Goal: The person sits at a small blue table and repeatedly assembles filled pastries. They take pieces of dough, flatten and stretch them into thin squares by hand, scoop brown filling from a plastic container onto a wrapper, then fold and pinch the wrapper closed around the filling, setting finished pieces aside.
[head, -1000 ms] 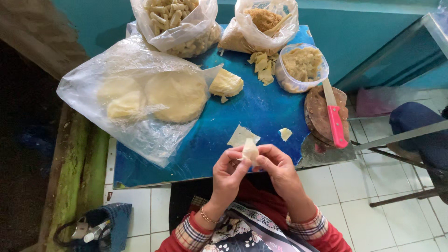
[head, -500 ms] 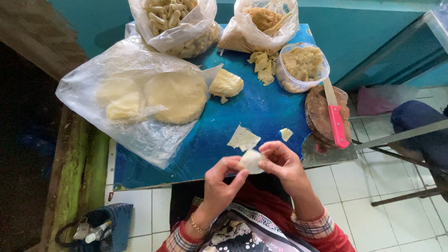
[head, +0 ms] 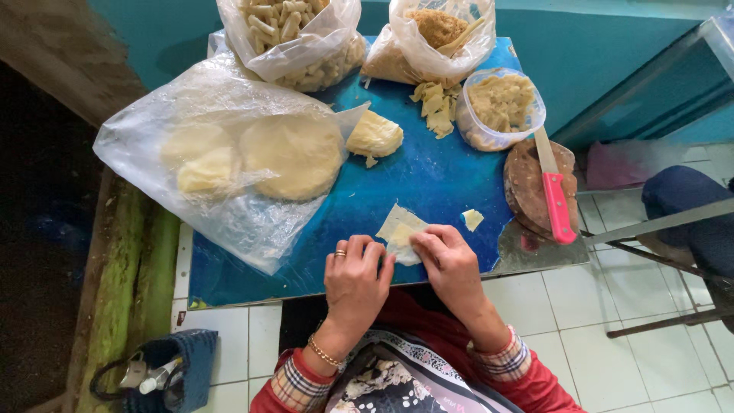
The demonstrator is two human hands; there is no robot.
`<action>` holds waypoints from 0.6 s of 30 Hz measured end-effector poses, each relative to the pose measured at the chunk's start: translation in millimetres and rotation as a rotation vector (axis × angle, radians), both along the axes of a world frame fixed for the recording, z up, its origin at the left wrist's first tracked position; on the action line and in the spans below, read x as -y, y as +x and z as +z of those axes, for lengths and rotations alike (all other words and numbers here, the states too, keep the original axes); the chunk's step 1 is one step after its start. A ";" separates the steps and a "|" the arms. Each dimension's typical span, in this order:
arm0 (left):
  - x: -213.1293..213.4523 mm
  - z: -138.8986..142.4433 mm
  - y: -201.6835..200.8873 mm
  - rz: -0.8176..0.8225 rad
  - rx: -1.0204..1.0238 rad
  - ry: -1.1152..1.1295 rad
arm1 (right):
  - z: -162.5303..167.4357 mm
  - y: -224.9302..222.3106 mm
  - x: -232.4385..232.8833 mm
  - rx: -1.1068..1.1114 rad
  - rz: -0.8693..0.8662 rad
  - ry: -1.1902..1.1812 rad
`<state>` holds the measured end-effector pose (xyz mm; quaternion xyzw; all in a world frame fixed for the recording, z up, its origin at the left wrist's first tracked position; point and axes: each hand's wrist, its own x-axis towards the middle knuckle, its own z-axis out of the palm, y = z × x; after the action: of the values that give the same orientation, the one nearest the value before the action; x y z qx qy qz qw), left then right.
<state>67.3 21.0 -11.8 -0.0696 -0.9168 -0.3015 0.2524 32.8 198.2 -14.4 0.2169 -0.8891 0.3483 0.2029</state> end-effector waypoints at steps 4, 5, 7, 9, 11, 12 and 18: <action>0.6 -2.7 4.2 0.001 -0.040 -0.001 | 0.1 5.7 4.8 -0.031 -0.024 0.054; 0.7 -3.1 5.0 -0.006 -0.077 0.008 | 2.2 5.2 3.1 -0.038 -0.036 0.074; 1.5 -3.3 2.6 -0.087 -0.099 -0.058 | 9.8 -2.8 -4.7 -0.081 -0.012 0.116; 3.5 -2.8 0.1 -0.124 -0.107 -0.102 | 23.7 -21.5 -26.7 -0.162 -0.056 0.222; 9.7 -1.9 -3.9 -0.118 -0.104 -0.128 | 44.3 -60.7 -62.5 -0.197 -0.182 0.398; 12.7 -1.3 -6.2 -0.134 -0.106 -0.119 | 53.7 -81.4 -81.0 -0.173 -0.251 0.492; 22.4 0.0 -7.8 -0.233 -0.072 -0.029 | 37.0 -218.8 -130.8 0.262 -0.306 0.843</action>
<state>59.5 -1.4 -11.8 -0.1901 -0.8971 -0.3130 0.2472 -186.0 329.0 22.7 0.1012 -0.9929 -0.0530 0.0322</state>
